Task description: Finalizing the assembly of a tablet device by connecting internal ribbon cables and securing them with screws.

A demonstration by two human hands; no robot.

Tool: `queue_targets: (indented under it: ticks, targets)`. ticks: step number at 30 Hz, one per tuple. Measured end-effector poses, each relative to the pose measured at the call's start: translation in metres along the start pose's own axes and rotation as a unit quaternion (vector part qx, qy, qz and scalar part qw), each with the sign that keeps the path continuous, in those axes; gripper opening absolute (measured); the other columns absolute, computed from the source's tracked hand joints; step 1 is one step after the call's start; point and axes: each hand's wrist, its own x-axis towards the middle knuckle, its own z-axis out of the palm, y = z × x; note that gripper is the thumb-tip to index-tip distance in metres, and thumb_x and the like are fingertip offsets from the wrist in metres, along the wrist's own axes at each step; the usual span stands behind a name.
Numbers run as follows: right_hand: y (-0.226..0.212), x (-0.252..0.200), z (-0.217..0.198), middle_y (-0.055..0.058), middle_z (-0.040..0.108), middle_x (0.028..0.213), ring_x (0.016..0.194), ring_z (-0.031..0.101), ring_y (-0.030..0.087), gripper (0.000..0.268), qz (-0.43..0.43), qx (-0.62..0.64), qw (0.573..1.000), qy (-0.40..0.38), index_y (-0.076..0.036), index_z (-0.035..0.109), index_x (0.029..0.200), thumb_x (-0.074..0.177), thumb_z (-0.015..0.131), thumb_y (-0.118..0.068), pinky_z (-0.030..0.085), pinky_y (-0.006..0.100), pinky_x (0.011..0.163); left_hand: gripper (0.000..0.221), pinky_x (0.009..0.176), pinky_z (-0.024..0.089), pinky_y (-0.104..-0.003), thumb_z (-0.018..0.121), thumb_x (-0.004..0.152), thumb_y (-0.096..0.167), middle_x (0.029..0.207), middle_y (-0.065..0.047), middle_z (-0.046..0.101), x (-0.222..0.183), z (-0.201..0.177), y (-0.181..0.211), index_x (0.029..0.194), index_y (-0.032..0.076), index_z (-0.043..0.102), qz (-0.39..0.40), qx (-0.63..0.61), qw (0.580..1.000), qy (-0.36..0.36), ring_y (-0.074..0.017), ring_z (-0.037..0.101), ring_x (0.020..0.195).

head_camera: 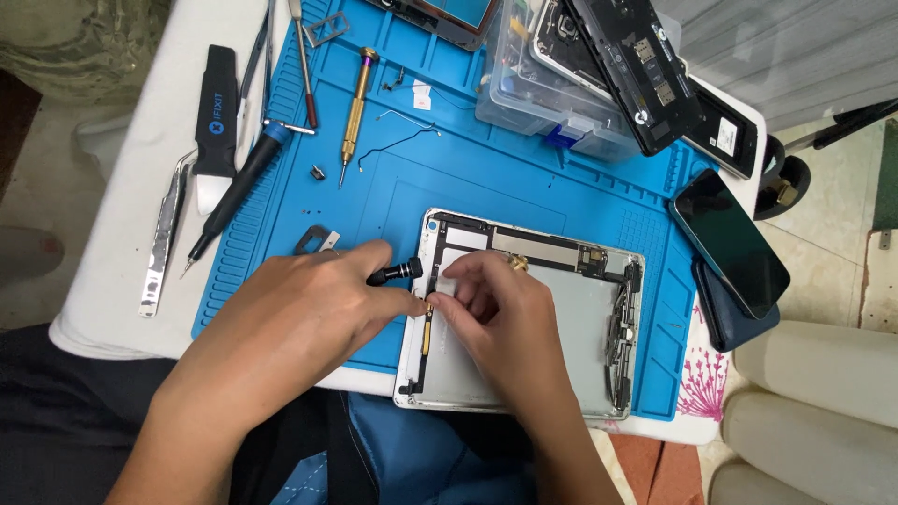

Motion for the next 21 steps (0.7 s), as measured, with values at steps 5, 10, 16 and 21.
queue_targets:
  ticks: [5, 10, 16, 21]
  targets:
    - [-0.003, -0.016, 0.005, 0.01, 0.058, 0.094, 0.082, 0.061, 0.027, 0.026, -0.169, -0.157, 0.971, 0.068, -0.006, 0.069, 0.119, 0.093, 0.073, -0.007, 0.051, 0.04, 0.07, 0.032, 0.039, 0.047, -0.054, 0.061, 0.094, 0.016, 0.087, -0.004, 0.055, 0.0, 0.0, -0.001, 0.115, 0.034, 0.076, 0.01, 0.001, 1.0, 0.01, -0.0362, 0.06, 0.057]
    - [0.0, -0.028, 0.007, 0.011, 0.057, 0.099, 0.082, 0.055, 0.029, 0.034, -0.209, -0.222, 0.95, 0.069, -0.008, 0.065, 0.132, 0.099, 0.064, 0.0, 0.048, 0.041, 0.069, 0.029, 0.039, 0.048, -0.054, 0.06, 0.095, 0.015, 0.086, -0.004, 0.054, 0.0, 0.0, -0.002, 0.114, 0.033, 0.075, 0.008, 0.011, 1.0, -0.002, -0.037, 0.059, 0.056]
    - [0.004, -0.028, 0.009, 0.013, 0.056, 0.101, 0.082, 0.054, 0.028, 0.044, -0.21, -0.268, 0.938, 0.062, -0.007, 0.064, 0.138, 0.096, 0.065, 0.006, 0.048, 0.039, 0.058, 0.032, 0.035, 0.047, -0.049, 0.063, 0.093, 0.01, 0.089, -0.004, 0.056, 0.001, 0.002, -0.004, 0.115, 0.03, 0.076, 0.021, 0.007, 1.0, 0.007, -0.0325, 0.058, 0.05]
    - [0.005, -0.029, 0.008, 0.014, 0.057, 0.101, 0.082, 0.053, 0.028, 0.043, -0.209, -0.281, 0.935, 0.056, -0.007, 0.063, 0.139, 0.097, 0.063, 0.003, 0.049, 0.04, 0.063, 0.013, 0.036, 0.046, -0.046, 0.064, 0.101, 0.033, 0.085, -0.001, 0.052, 0.002, 0.008, -0.005, 0.095, 0.027, 0.075, 0.014, -0.004, 1.0, 0.015, -0.028, 0.056, 0.05]
